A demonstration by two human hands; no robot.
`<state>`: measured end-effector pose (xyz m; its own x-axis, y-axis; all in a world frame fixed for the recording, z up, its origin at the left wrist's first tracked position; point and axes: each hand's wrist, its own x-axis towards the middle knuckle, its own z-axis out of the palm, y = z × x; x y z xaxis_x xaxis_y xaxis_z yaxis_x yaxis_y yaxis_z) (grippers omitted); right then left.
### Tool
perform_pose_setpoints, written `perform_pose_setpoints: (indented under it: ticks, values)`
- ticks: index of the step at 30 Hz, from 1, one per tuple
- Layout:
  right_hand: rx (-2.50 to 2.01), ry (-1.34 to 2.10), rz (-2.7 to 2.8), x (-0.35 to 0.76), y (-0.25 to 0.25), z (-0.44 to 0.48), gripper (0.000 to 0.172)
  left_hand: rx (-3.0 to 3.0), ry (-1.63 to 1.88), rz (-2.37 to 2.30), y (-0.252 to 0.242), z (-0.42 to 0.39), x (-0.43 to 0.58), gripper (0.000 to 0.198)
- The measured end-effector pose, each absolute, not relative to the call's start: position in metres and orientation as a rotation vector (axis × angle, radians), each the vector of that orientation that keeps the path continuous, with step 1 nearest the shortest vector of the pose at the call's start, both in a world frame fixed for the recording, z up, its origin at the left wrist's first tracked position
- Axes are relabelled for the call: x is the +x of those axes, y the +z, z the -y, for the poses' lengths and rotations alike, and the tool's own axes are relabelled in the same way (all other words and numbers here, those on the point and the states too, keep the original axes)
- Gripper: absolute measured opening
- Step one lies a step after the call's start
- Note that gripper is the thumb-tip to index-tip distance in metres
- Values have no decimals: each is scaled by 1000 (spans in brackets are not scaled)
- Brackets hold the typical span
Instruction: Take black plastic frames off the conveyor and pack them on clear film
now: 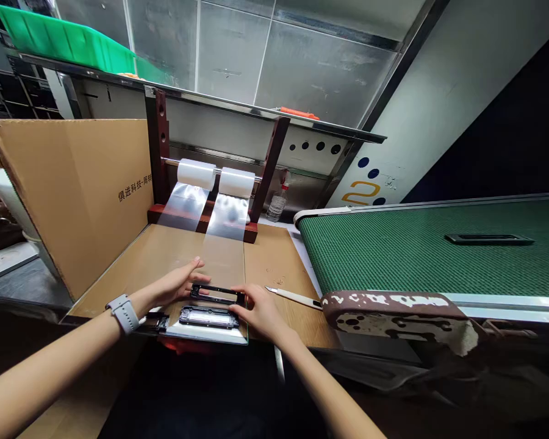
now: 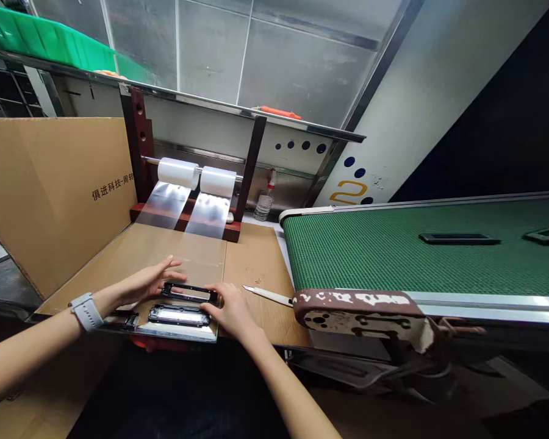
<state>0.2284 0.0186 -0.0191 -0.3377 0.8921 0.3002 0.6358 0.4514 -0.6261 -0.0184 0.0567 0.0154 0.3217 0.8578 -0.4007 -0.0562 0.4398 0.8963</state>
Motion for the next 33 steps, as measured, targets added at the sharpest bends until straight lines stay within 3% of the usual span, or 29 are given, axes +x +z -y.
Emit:
perform_pose_setpoints:
  ticks: [25, 33]
  values:
    - [-1366, 510, 2182, 219, -11, -23, 31, 948, 711, -1019, 20, -52, -19, 69]
    - [-1413, 484, 2165, 222, -9, -25, 49, 1035, 922, -1090, 7, -56, -16, 60]
